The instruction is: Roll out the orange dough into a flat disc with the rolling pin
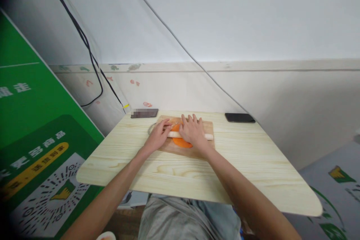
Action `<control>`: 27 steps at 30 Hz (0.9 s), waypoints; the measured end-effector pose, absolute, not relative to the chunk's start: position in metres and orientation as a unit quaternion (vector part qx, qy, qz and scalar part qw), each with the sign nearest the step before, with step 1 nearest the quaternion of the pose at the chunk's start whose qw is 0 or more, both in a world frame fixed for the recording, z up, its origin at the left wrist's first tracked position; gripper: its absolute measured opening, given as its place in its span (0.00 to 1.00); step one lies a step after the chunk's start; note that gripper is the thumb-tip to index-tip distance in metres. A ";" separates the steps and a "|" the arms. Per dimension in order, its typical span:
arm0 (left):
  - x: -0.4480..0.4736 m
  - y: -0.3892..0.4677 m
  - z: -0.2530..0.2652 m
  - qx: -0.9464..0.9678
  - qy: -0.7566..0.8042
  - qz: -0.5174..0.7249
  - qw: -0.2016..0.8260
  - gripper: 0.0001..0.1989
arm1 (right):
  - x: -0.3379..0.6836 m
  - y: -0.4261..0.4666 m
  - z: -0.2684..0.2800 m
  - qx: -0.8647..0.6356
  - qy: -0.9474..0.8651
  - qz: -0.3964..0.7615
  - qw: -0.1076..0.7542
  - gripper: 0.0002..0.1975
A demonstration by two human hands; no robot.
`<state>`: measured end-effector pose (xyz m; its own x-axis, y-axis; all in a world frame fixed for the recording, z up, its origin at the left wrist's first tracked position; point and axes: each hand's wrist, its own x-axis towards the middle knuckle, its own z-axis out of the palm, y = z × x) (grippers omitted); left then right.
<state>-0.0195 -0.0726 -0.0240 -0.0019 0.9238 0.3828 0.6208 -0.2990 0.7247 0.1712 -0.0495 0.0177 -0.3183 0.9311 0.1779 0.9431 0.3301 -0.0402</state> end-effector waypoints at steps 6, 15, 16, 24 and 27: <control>-0.021 -0.069 -0.027 0.682 0.564 0.436 0.165 0.17 | 0.172 -0.018 0.030 -0.545 -0.836 0.036 0.060 0.32; -0.023 -0.069 -0.029 0.684 0.560 0.433 0.179 0.19 | 0.172 -0.060 0.013 -0.581 -0.807 -0.024 0.098 0.34; -0.022 -0.069 -0.029 0.683 0.559 0.435 0.181 0.19 | 0.171 -0.068 0.011 -0.585 -0.802 -0.039 0.108 0.34; -0.022 -0.068 -0.030 0.684 0.556 0.435 0.184 0.18 | 0.168 -0.062 0.013 -0.591 -0.798 -0.035 0.112 0.33; -0.023 -0.067 -0.030 0.685 0.555 0.437 0.180 0.17 | 0.170 -0.037 0.017 -0.587 -0.802 -0.003 0.110 0.32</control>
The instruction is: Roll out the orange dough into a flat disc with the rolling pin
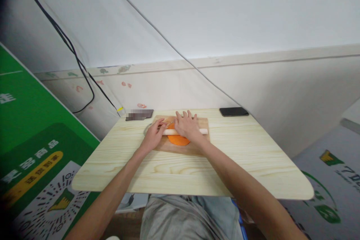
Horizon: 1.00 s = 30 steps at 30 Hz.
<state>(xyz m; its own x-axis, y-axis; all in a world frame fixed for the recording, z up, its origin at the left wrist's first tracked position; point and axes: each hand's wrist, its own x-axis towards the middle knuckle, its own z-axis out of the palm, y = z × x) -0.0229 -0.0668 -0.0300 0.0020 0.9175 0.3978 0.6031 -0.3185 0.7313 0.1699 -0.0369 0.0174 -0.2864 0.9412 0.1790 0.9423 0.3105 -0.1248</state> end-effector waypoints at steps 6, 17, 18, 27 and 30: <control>-0.025 -0.064 -0.031 0.693 0.549 0.435 0.170 0.16 | 0.171 -0.023 0.022 -0.573 -0.813 0.002 0.100 0.31; -0.021 -0.069 -0.028 0.710 0.553 0.411 0.142 0.13 | 0.165 -0.088 0.009 -0.600 -0.786 -0.061 0.133 0.31; -0.022 -0.069 -0.028 0.712 0.553 0.409 0.140 0.13 | 0.165 -0.082 0.010 -0.599 -0.789 -0.052 0.128 0.32; -0.023 -0.069 -0.025 0.716 0.544 0.420 0.127 0.17 | 0.170 -0.019 0.029 -0.553 -0.827 0.044 0.090 0.26; -0.023 -0.069 -0.025 0.718 0.539 0.424 0.116 0.15 | 0.171 -0.009 0.032 -0.531 -0.838 0.049 0.115 0.24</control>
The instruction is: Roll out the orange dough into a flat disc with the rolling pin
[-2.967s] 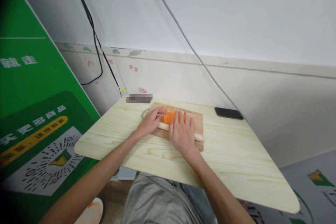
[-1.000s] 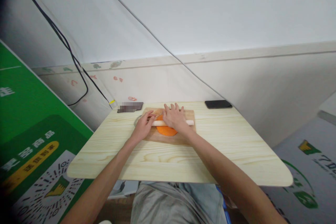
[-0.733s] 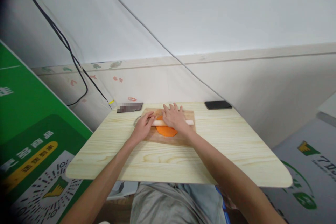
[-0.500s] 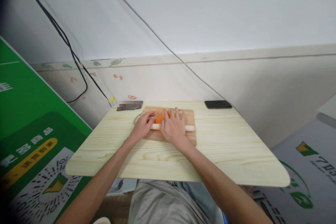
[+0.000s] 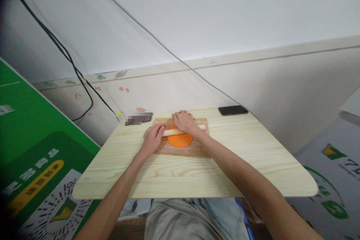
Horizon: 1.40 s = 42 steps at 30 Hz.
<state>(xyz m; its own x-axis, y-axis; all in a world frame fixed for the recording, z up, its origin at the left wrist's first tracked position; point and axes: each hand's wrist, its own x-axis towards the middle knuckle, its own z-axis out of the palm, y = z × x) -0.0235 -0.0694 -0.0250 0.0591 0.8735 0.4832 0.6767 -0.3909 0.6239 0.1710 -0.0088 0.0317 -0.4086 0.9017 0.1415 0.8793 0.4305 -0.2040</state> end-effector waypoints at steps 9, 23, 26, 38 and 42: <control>-0.023 -0.068 -0.029 0.695 0.529 0.460 0.159 0.14 | 0.227 -0.023 0.023 -0.315 -0.911 0.053 0.259 0.17; -0.026 -0.067 -0.028 0.638 0.573 0.480 0.188 0.21 | 0.260 -0.034 0.011 -0.370 -0.907 -0.020 0.199 0.13; -0.026 -0.070 -0.030 0.643 0.579 0.467 0.182 0.21 | 0.265 -0.029 0.004 -0.452 -0.867 -0.024 0.209 0.14; -0.003 -0.048 0.033 0.798 0.557 0.200 0.114 0.16 | 0.259 -0.030 0.000 -0.543 -0.813 -0.029 0.208 0.14; 0.008 -0.043 0.032 0.789 0.578 0.190 0.091 0.14 | 0.259 -0.031 0.002 -0.545 -0.813 -0.035 0.204 0.15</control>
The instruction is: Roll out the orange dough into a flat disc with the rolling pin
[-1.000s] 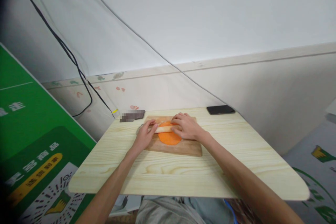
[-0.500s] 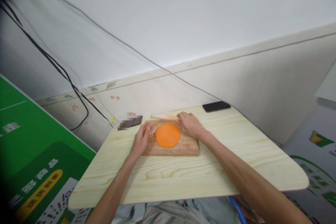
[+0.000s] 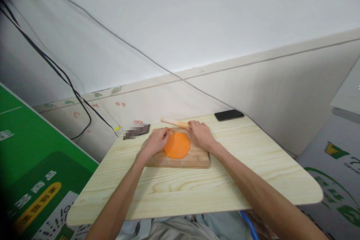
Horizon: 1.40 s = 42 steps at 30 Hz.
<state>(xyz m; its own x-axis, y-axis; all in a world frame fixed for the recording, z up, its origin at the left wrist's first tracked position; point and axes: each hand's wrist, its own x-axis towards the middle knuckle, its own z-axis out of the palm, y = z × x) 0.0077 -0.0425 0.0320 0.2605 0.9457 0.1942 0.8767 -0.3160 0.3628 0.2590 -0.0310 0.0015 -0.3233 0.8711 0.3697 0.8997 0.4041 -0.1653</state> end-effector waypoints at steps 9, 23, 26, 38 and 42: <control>0.006 -0.039 0.002 0.748 0.545 0.339 0.168 0.12 | 0.259 -0.030 0.001 -0.537 -0.818 -0.044 0.201 0.15; 0.004 -0.038 0.000 0.732 0.563 0.318 0.214 0.08 | 0.258 -0.029 0.002 -0.541 -0.817 -0.047 0.193 0.18; 0.002 -0.041 0.004 0.756 0.518 0.320 0.241 0.07 | 0.259 -0.028 0.001 -0.536 -0.819 -0.051 0.196 0.19; 0.005 -0.035 0.001 0.671 0.496 0.388 0.391 0.10 | 0.260 -0.027 -0.001 -0.537 -0.817 -0.050 0.203 0.19; 0.007 -0.036 0.002 0.627 0.481 0.422 0.445 0.10 | 0.261 -0.027 -0.001 -0.533 -0.818 -0.046 0.209 0.18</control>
<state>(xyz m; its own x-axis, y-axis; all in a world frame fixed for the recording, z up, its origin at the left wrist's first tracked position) 0.0075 -0.0363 0.0017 0.1815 0.9782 0.1014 0.2276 -0.1421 0.9633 0.2611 -0.0268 -0.0014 -0.3440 0.8538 0.3907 0.8920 0.4271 -0.1480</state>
